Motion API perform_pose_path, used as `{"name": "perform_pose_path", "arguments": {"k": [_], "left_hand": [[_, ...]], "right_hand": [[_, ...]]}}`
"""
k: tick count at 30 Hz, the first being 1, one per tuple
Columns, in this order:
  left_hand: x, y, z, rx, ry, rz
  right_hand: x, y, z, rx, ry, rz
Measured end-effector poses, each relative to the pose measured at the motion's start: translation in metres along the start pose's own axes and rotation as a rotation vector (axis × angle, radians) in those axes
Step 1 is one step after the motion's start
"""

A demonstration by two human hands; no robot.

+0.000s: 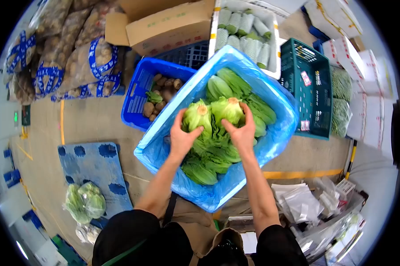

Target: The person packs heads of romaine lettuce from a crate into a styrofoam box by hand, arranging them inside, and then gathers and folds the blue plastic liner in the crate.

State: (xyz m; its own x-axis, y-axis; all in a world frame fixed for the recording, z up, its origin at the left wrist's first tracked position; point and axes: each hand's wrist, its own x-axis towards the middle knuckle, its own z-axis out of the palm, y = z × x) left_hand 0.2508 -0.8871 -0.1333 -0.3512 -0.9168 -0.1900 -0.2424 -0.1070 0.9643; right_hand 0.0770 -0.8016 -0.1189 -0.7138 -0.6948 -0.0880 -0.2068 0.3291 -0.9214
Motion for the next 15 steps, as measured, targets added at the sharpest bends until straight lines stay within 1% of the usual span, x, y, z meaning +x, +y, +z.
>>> {"name": "perform_pose_path", "arguments": {"k": [1,3,4,5,7,8,11,12,15], "left_hand": [[0.006,0.024,-0.006,0.014,-0.074,0.016],[0.016,0.054,-0.011,0.126,-0.151,0.124],[0.018,0.070,-0.013,0.132,-0.209,0.131],[0.014,0.100,-0.013,0.134,-0.275,0.127],[0.000,0.136,-0.011,0.023,-0.403,0.092],[-0.005,0.143,-0.008,0.048,-0.444,0.135],[-0.036,0.177,0.001,0.153,-0.496,0.280],[-0.046,0.186,0.004,0.183,-0.505,0.350],[-0.075,0.226,0.009,0.309,-0.527,0.535]], "right_hand": [[0.003,-0.008,-0.019,0.062,-0.042,0.055],[0.000,-0.025,-0.051,0.381,-0.104,0.176],[-0.007,-0.039,-0.066,0.544,-0.134,0.199],[-0.016,-0.045,-0.080,0.564,-0.147,0.165],[-0.038,-0.054,-0.105,0.597,-0.183,0.098],[-0.051,-0.060,-0.114,0.587,-0.134,0.059],[-0.088,-0.065,-0.136,0.706,0.019,-0.038],[-0.104,-0.073,-0.145,0.800,0.048,-0.055],[-0.134,-0.075,-0.153,0.913,0.169,-0.204]]}}
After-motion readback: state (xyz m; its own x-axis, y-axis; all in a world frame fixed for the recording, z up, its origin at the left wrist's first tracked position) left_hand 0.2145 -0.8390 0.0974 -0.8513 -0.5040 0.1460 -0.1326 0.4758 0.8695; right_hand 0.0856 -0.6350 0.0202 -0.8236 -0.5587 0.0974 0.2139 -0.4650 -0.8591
